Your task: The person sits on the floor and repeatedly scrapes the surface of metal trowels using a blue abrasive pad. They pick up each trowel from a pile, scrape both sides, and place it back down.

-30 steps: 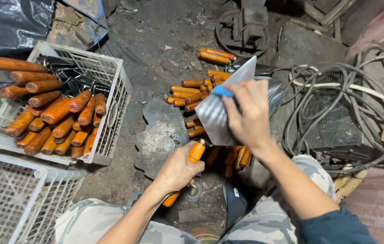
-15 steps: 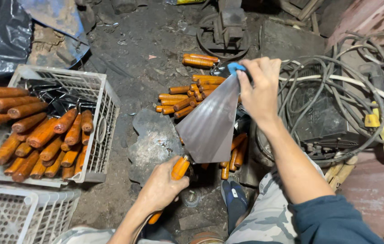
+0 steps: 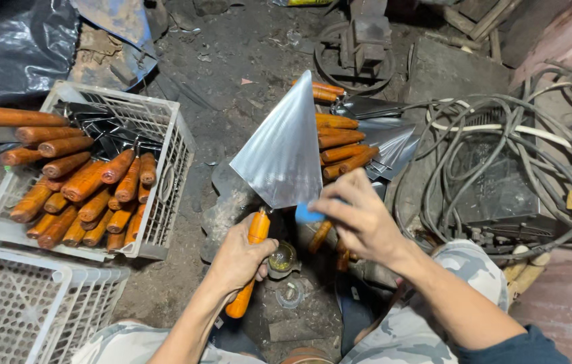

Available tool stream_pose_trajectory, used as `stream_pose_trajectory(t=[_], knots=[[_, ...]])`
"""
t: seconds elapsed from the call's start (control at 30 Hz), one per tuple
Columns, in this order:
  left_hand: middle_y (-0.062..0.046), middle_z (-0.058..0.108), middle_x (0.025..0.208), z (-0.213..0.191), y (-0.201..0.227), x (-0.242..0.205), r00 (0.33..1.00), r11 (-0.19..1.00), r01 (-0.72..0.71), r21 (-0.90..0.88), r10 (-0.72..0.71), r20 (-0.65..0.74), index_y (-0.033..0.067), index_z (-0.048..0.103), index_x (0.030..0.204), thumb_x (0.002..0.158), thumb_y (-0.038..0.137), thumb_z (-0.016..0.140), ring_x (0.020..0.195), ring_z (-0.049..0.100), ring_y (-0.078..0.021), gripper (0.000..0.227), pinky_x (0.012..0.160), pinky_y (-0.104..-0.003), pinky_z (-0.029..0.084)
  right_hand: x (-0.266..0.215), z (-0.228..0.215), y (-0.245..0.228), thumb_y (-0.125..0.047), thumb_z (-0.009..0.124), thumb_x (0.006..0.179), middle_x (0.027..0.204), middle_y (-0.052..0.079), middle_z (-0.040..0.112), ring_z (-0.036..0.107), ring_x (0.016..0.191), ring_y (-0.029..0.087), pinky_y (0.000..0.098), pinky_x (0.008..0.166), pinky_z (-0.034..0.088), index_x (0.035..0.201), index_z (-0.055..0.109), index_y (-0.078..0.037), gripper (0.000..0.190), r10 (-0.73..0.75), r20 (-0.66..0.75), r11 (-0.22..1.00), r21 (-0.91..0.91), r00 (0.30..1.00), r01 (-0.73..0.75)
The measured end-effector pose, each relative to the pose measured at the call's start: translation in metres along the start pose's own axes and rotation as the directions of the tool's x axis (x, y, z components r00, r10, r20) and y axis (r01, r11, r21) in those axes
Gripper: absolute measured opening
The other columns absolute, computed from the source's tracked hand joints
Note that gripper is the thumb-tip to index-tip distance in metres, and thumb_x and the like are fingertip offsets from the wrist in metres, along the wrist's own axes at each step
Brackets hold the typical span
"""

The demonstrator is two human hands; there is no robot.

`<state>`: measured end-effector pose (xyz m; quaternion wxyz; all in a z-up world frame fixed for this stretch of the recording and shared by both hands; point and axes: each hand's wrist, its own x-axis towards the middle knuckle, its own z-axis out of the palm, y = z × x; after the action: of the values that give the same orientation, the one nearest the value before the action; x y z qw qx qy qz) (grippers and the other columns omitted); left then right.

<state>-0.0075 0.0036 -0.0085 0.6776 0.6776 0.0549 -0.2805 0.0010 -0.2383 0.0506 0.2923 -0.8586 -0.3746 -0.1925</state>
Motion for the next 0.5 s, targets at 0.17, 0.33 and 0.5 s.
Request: stream_pose_trajectory(t=[0.17,0.33,0.5], knots=[[0.0,0.057,0.065,0.004,0.001,-0.002,1.0,0.998,-0.005,-0.066,0.004,-0.013,0.004,0.057,0.129,0.082,0.006,0.067,0.041,0.053,-0.0105,0.048,0.038,-0.027,0.045,0.007,-0.007,-0.01,0.004,0.073,0.073,0.105,0.008,0.062,0.053,0.097,0.03,0.0409,0.088,0.044,0.117,0.071,-0.008,0.046,-0.024,-0.064,0.999,-0.037,0.998,0.022],[-0.003,0.058,0.064,0.002,0.0,-0.003,0.998,0.997,-0.027,0.067,0.023,0.06,-0.0017,0.06,0.121,0.084,0.008,0.067,0.041,0.054,-0.0108,0.038,0.039,-0.028,0.046,0.012,-0.004,0.016,0.007,0.072,0.073,0.104,0.009,0.063,0.053,0.097,0.031,0.0399,0.088,0.045,0.113,0.072,-0.008,0.043,0.016,-0.119,0.993,-0.117,0.993,-0.03],[-0.003,0.057,0.064,0.001,-0.004,-0.009,0.985,0.994,-0.045,0.098,0.028,0.171,0.0009,0.059,0.123,0.082,0.008,0.067,0.041,0.054,-0.0109,0.042,0.039,-0.028,0.044,0.013,-0.006,0.074,0.001,0.078,0.086,0.1,0.01,0.066,0.055,0.098,0.031,0.0389,0.087,0.045,0.112,0.074,-0.006,0.027,0.177,-0.384,0.931,-0.234,0.906,-0.281]])
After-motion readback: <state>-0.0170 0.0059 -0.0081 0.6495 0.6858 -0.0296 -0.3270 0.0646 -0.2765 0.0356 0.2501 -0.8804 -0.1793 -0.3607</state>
